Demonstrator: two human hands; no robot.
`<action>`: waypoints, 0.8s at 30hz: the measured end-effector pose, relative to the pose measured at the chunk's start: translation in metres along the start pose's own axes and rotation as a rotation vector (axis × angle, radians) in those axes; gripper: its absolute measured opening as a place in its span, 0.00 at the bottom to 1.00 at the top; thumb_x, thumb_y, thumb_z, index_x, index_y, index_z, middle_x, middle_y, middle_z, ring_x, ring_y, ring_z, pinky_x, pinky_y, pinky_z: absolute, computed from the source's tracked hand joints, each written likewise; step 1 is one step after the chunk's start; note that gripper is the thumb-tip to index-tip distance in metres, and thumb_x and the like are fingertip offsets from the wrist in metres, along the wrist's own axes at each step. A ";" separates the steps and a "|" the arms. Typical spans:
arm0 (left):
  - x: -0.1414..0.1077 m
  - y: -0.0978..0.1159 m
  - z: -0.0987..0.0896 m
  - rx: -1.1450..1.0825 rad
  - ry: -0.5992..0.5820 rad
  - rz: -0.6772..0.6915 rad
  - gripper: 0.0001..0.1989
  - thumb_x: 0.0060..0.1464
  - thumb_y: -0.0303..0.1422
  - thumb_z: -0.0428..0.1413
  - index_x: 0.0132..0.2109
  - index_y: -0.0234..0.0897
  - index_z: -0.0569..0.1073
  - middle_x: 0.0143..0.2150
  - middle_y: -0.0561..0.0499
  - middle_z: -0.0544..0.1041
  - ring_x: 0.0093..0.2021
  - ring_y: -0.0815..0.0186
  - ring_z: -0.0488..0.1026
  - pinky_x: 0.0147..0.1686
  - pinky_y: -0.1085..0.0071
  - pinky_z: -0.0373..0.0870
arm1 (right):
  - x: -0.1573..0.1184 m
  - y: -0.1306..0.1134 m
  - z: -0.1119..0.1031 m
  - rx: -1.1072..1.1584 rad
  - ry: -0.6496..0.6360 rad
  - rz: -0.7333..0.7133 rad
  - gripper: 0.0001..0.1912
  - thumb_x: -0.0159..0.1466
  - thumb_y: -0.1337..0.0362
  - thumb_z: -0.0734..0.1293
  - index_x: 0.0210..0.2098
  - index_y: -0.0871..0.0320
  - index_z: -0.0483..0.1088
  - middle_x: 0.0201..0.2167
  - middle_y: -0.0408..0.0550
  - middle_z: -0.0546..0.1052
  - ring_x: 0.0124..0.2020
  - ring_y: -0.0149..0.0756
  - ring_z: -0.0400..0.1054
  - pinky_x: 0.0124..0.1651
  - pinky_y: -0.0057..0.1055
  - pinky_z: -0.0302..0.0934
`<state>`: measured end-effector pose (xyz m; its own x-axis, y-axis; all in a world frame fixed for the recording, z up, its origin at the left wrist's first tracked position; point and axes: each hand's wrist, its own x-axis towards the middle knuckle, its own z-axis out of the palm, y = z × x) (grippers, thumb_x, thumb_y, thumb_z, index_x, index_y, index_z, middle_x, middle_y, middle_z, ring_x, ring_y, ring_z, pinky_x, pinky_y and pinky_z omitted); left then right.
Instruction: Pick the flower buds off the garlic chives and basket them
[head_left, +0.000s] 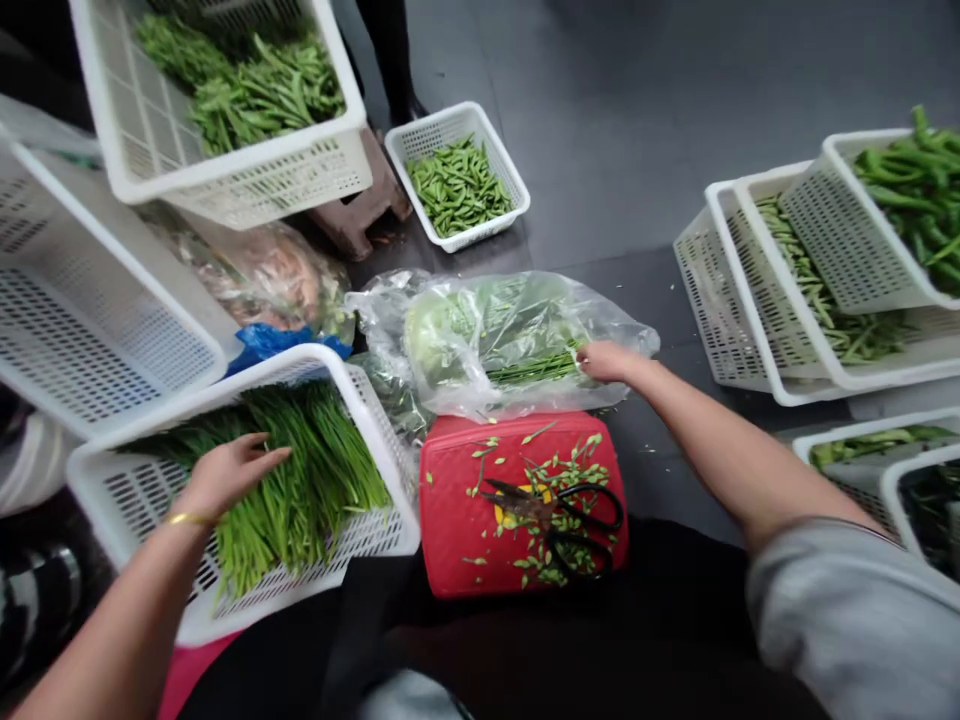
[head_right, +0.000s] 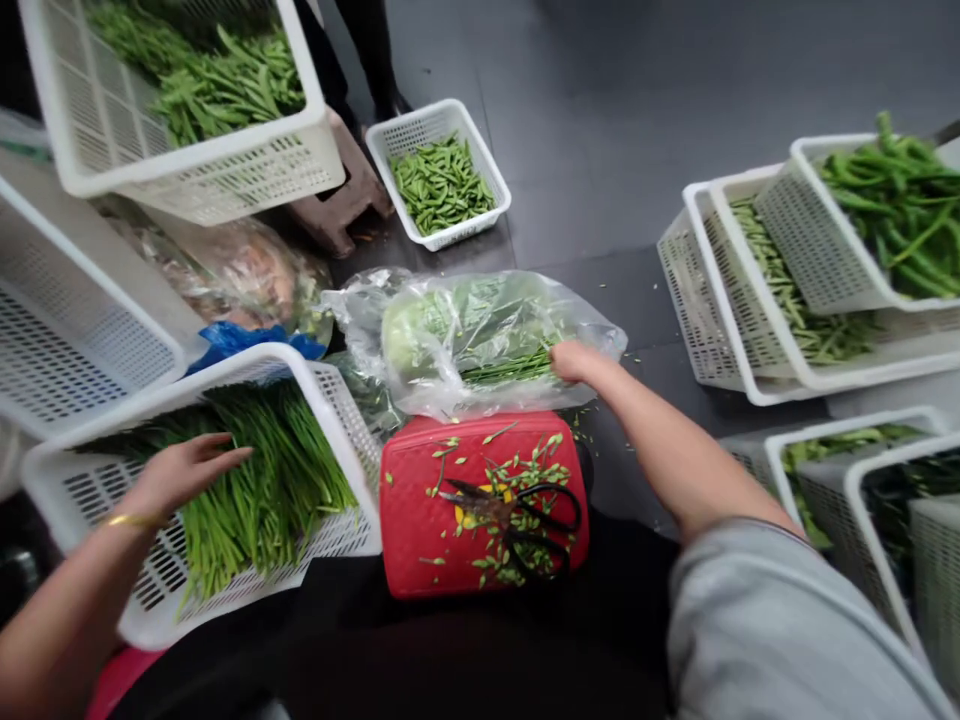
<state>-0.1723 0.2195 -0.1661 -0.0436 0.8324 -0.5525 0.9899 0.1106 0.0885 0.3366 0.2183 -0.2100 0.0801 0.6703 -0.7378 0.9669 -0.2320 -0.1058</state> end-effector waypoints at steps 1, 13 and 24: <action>-0.009 0.023 -0.018 -0.147 -0.018 0.041 0.32 0.52 0.60 0.48 0.46 0.36 0.73 0.34 0.50 0.82 0.39 0.57 0.80 0.41 0.65 0.75 | 0.023 -0.001 0.005 0.021 0.002 -0.002 0.15 0.58 0.71 0.66 0.45 0.68 0.75 0.37 0.63 0.80 0.41 0.47 0.75 0.44 0.34 0.66; 0.090 0.360 0.084 0.414 -0.501 0.669 0.26 0.61 0.42 0.51 0.63 0.37 0.64 0.59 0.40 0.73 0.56 0.60 0.73 0.54 0.68 0.68 | 0.121 0.023 -0.058 0.772 0.380 -0.386 0.22 0.70 0.56 0.56 0.59 0.60 0.59 0.41 0.52 0.77 0.35 0.31 0.74 0.38 0.30 0.68; 0.079 0.284 0.041 0.841 -0.575 0.618 0.38 0.52 0.31 0.58 0.69 0.37 0.56 0.55 0.35 0.76 0.51 0.53 0.76 0.46 0.65 0.70 | 0.125 0.007 0.102 -0.139 0.218 -0.521 0.25 0.60 0.69 0.63 0.56 0.70 0.66 0.60 0.68 0.66 0.64 0.54 0.57 0.65 0.48 0.50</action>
<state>0.1111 0.2939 -0.2188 0.3259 0.2304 -0.9169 0.6094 -0.7926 0.0174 0.3287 0.2288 -0.3711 -0.3815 0.8042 -0.4558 0.9135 0.2528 -0.3187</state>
